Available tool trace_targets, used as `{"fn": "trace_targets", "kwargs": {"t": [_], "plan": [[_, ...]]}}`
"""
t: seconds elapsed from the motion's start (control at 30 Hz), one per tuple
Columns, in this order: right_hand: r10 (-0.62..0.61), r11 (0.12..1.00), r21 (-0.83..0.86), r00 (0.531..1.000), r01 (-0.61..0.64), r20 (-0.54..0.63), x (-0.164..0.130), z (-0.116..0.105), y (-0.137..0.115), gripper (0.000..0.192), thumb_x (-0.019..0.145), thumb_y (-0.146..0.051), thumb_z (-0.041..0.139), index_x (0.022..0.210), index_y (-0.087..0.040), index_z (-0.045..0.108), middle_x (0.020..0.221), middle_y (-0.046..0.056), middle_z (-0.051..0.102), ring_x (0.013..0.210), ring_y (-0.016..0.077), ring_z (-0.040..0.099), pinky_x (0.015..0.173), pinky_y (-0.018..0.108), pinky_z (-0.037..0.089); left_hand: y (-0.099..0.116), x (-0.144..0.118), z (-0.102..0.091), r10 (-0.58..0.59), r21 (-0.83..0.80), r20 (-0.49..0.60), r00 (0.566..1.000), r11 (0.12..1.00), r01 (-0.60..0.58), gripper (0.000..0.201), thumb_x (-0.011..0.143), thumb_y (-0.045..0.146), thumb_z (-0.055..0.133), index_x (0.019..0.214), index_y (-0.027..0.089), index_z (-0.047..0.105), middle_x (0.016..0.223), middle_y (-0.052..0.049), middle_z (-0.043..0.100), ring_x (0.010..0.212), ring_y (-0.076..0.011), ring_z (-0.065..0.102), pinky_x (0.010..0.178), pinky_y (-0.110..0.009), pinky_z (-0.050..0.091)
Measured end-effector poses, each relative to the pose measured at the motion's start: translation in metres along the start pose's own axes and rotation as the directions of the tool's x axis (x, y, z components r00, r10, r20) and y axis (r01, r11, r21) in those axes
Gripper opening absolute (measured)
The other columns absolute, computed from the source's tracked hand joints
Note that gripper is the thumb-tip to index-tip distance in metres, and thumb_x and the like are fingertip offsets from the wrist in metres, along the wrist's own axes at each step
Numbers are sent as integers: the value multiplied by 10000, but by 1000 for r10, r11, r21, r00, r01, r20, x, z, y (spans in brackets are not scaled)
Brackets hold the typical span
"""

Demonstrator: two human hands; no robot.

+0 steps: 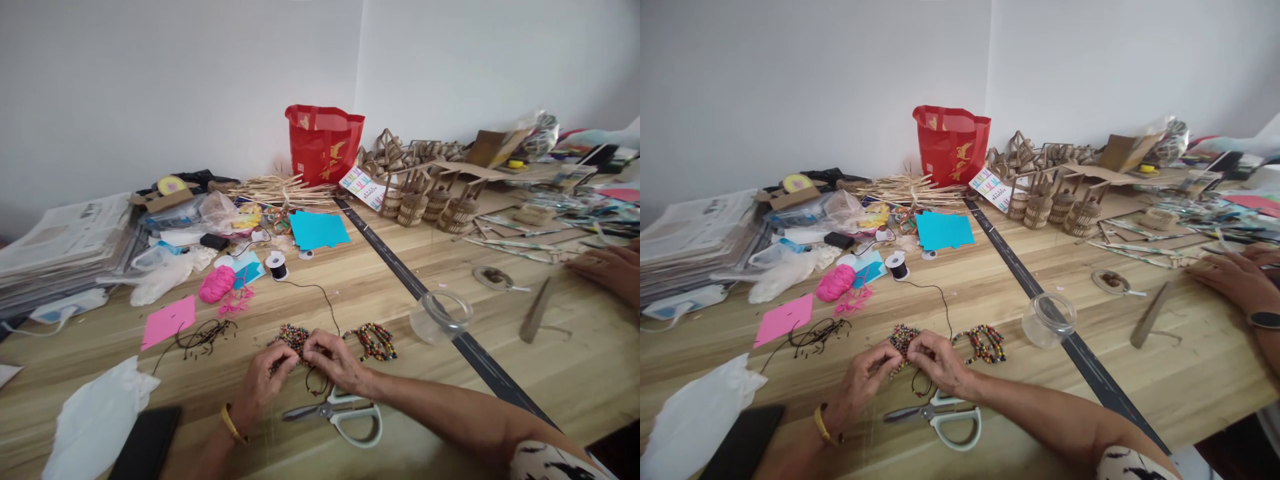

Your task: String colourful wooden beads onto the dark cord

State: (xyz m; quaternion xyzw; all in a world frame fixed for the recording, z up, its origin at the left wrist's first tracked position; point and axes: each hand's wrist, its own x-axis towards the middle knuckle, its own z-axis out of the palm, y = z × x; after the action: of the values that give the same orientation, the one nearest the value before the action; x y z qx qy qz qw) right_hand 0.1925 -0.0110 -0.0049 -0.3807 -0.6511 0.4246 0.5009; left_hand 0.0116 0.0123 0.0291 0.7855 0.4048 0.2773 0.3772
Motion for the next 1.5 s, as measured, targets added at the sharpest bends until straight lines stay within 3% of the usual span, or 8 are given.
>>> {"fn": "trace_targets", "kwargs": {"t": [0.33, 0.67, 0.83, 1.13, 1.37, 1.5], "plan": [[75, 995, 68, 996, -72, -47, 2, 0, -1, 299, 887, -430, 543, 770, -157, 576, 678, -13, 496, 631, 122, 457, 587, 229, 364, -9, -5, 7, -252, -268, -160, 955, 942, 204, 366, 808, 491, 559, 660, 160, 612, 622, -8, 565, 631, -169, 528, 590, -251, 434], [-40, 998, -38, 999, 40, 6, -1, 1, 0, 261, 909, -370, 534, 763, -165, 602, 714, 9, 528, 676, 135, 486, 608, 227, 389, -15, -7, 15, -124, -270, -135, 983, 959, 84, 277, 772, 389, 618, 630, 152, 636, 619, -12, 573, 610, -157, 508, 583, -246, 409], [-6, 999, -47, 1000, 6, 0, -2, 2, 2, 172, 875, -319, 586, 801, -170, 630, 707, 3, 542, 644, 129, 498, 581, 221, 386, -13, -8, 16, -106, -235, -111, 988, 969, 77, 237, 781, 341, 597, 642, 154, 639, 637, -17, 588, 612, -160, 522, 579, -244, 406], [-30, 994, -106, 999, 34, 35, -2, 1, 2, 181, 888, -288, 564, 779, -165, 639, 731, 17, 559, 694, 144, 523, 627, 238, 400, -13, -9, 14, -116, -210, -85, 990, 973, 96, 205, 766, 300, 606, 632, 148, 638, 639, -26, 605, 635, -171, 545, 619, -259, 419], [12, 996, -94, 997, -5, 71, -3, 3, 0, 183, 902, -278, 523, 783, -163, 600, 727, 11, 534, 688, 141, 502, 622, 235, 389, -21, -9, 16, -123, -293, -61, 991, 951, 101, 121, 705, 255, 642, 658, 145, 657, 682, -41, 623, 656, -176, 560, 621, -260, 433], [10, 996, -90, 999, -7, 38, -4, 3, -1, 187, 906, -289, 509, 781, -167, 573, 720, 5, 515, 667, 134, 483, 617, 235, 382, -20, -10, 14, -192, -364, -32, 981, 916, 168, 167, 697, 304, 663, 668, 141, 638, 667, -20, 589, 640, -161, 535, 612, -251, 424]]}}
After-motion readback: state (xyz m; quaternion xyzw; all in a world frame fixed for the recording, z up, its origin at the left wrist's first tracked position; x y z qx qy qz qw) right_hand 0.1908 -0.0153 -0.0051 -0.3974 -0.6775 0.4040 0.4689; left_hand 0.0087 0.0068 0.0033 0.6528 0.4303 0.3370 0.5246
